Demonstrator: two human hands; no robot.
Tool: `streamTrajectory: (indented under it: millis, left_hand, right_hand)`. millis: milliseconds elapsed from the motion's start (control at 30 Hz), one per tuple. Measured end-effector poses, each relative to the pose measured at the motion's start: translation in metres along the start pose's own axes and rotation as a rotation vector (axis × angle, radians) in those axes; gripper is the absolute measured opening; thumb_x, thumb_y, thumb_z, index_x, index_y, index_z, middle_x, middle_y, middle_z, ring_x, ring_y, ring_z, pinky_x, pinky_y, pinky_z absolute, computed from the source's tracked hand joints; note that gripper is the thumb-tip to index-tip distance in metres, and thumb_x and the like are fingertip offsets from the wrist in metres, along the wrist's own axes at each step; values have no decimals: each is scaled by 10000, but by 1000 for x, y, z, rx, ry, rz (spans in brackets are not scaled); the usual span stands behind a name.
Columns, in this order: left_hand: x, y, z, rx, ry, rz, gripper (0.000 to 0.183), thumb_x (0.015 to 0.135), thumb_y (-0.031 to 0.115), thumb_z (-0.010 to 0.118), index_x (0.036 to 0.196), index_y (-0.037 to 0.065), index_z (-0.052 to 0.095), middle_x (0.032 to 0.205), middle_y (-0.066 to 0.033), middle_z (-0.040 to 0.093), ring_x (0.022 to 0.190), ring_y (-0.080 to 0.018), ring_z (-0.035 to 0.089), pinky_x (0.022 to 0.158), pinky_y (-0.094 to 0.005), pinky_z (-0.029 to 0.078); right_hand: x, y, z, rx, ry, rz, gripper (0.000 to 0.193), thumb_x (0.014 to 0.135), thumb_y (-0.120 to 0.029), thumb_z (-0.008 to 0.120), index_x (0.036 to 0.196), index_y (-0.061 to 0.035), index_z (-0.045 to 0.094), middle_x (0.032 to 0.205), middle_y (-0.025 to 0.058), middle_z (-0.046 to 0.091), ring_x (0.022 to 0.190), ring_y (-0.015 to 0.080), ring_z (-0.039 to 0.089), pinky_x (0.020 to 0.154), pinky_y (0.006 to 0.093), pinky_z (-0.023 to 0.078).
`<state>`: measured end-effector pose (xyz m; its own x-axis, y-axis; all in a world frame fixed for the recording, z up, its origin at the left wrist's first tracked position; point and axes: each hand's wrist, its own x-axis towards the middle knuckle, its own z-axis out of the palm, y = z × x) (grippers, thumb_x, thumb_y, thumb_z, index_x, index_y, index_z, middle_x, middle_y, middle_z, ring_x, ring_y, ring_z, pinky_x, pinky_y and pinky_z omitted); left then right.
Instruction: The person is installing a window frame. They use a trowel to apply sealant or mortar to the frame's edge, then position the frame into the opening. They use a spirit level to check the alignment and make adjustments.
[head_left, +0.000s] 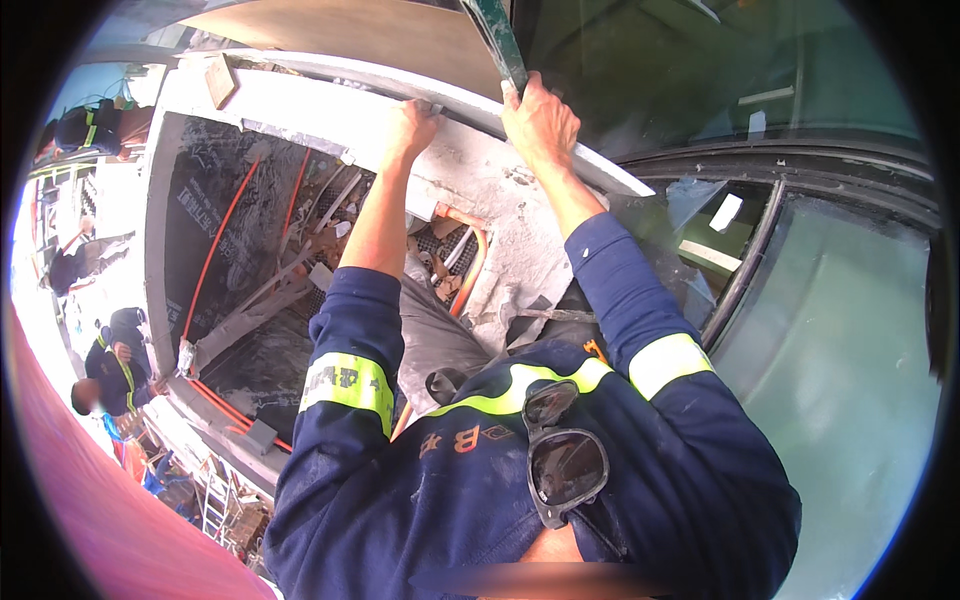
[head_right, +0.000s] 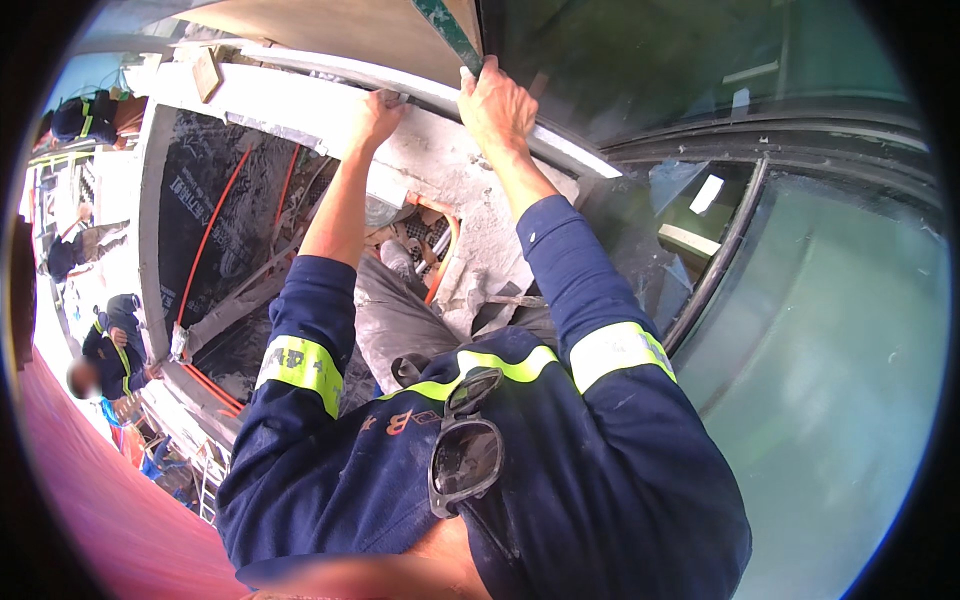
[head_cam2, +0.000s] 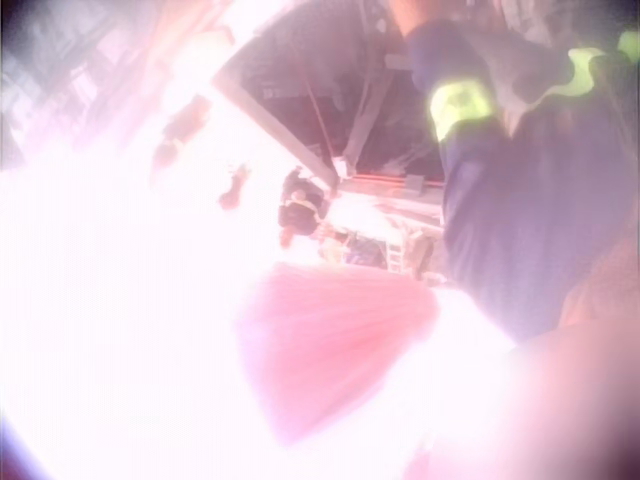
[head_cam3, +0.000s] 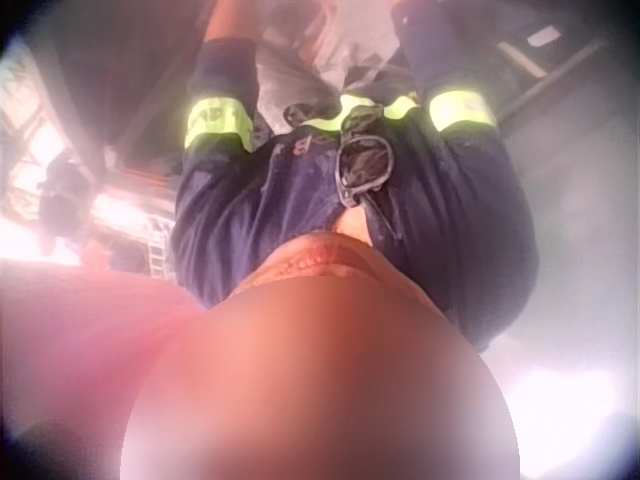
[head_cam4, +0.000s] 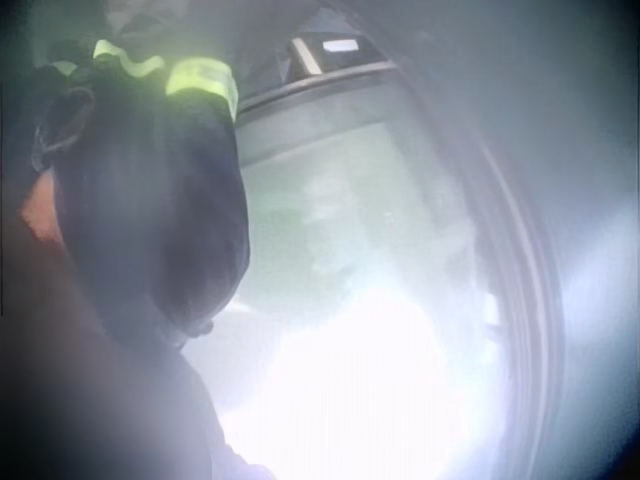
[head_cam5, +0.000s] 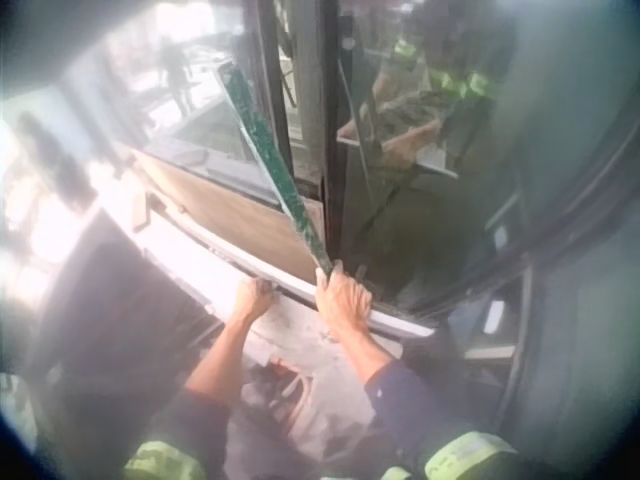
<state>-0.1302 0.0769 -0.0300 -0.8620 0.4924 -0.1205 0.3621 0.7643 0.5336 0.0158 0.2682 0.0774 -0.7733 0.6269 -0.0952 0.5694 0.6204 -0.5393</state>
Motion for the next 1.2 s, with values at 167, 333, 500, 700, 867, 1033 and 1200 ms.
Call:
streamTrajectory:
  millis: [167,333,500,700,867,1033,1200]
  left_hand:
    - [-14,-16,-1,-196,47,-83,402,893,213,773,1264,59,775,1109,-177,804,1045,-303,774,933,-422,601]
    - [-25,2,-6,-330,196,-161,361,927,191,769,1251,35,746,1082,-160,773,1000,-276,737,922,-408,586]
    - [-58,83,-79,-331,606,-32,298,941,122,795,1198,43,668,1139,-98,683,1043,-209,654,1020,-421,554]
    - [-61,191,-129,-523,296,418,966,855,222,932,1603,-29,374,1537,-235,541,1399,-362,570,1215,-550,435]
    - [-29,213,-107,-388,418,114,305,1002,137,819,1247,-30,749,1093,-67,780,984,-119,685,919,-279,540]
    - [2,184,-73,-521,447,87,273,1022,212,808,1173,-12,769,1009,-33,787,908,-68,659,829,-218,497]
    - [10,147,-53,-360,480,120,351,1016,278,813,1221,-1,754,1093,-100,803,1017,-168,730,952,-320,553]
  right_hand:
    - [23,30,-1,130,-103,-126,418,1045,-452,638,1308,-127,657,1032,255,774,1010,484,741,900,584,566]
    - [82,80,-7,341,-447,-326,548,1009,-463,716,1436,-132,628,1202,191,781,1165,386,732,999,488,551]
    - [132,115,18,370,-678,-422,516,1014,-347,761,1423,-66,618,1199,176,770,1055,342,726,929,449,537]
    - [183,119,89,339,-745,-824,366,1026,-261,734,1329,-84,628,1187,174,734,1099,319,701,884,469,528]
    - [202,107,129,201,-969,-724,385,1039,-176,670,1396,-85,562,1276,187,723,1146,373,670,952,487,516]
    - [215,117,220,374,-995,-591,405,1017,-277,584,1390,-123,619,1323,153,720,1251,341,645,1030,482,487]
    - [232,120,304,577,-1124,-196,528,1030,-336,486,1511,-146,594,1474,123,642,1358,293,589,1122,449,470]
